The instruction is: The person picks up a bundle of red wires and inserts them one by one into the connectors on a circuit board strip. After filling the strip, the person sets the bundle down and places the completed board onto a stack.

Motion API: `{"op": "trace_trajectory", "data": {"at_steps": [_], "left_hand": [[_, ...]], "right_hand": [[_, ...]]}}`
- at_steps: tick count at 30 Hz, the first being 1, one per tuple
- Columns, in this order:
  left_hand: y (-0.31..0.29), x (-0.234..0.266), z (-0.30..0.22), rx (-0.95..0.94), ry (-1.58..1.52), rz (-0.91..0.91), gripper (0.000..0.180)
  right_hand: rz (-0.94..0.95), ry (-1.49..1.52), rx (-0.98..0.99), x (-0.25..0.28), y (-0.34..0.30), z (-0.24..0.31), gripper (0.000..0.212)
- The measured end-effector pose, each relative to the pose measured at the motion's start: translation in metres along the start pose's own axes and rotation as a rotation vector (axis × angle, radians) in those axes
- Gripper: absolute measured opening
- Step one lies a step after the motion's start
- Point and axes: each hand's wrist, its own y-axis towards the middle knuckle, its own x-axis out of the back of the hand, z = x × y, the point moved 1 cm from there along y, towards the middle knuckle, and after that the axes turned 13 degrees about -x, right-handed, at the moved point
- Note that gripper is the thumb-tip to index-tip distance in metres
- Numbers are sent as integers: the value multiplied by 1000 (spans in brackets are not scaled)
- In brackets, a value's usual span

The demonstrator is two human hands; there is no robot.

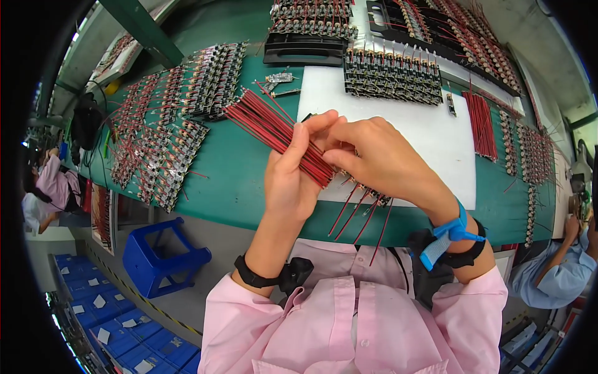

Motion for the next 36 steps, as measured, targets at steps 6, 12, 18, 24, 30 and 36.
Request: {"op": "trace_trajectory", "data": {"at_steps": [6, 12, 18, 24, 30, 36], "left_hand": [[-1, -7, 1, -42, 167, 61, 37], [-1, -7, 3, -76, 155, 16, 37], [4, -7, 1, -129, 121, -137, 34], [-1, 2, -14, -125, 329, -61, 23], [-8, -7, -7, -7, 635, -8, 13], [-11, -2, -8, -103, 750, 36, 12]], "right_hand": [[20, 197, 4, -13, 0, -8, 11], [2, 225, 33, -11, 0, -7, 11], [29, 162, 12, -4, 1, -7, 11], [181, 795, -204, -1, 6, -18, 14], [152, 825, -161, -5, 5, -19, 14], [74, 623, -134, -9, -1, -20, 12]]}}
